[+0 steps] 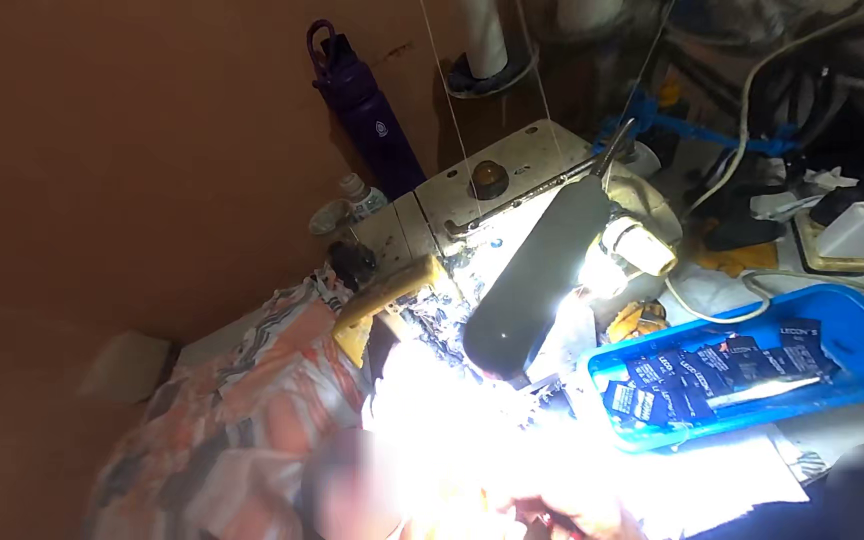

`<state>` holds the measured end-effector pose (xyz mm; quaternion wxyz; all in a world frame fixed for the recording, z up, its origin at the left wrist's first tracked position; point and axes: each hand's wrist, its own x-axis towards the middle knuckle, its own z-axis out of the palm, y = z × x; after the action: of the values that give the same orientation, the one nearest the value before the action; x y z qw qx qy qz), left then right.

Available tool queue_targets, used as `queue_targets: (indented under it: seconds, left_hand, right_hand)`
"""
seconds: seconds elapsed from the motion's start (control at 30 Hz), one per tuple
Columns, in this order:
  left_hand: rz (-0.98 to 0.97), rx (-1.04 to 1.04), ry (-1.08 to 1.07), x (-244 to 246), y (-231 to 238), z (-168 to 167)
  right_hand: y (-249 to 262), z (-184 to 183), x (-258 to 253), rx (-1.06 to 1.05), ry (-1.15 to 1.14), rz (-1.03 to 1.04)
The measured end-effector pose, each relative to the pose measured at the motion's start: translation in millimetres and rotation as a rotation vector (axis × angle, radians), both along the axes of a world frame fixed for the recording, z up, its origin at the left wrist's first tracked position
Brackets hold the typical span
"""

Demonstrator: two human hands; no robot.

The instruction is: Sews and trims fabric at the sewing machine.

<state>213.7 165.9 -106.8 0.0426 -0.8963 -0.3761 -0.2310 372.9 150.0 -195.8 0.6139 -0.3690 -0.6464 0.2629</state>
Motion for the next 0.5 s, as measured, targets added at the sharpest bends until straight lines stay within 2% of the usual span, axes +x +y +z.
queue_targets:
  seconds: [0.27,0.43,0.5]
  left_hand:
    - [0.202,0.211,-0.191,23,13,-40]
    - [0.232,0.122,-0.086,11,13,-21]
    - [0.196,0.210,-0.113,-1,30,-9]
  right_hand:
    - [38,-13,-7,0.099,0.004,-0.166]
    - [33,-5,-2,0.025,-0.021,-0.093]
    - [18,-2,0,-0.016,-0.039,-0.140]
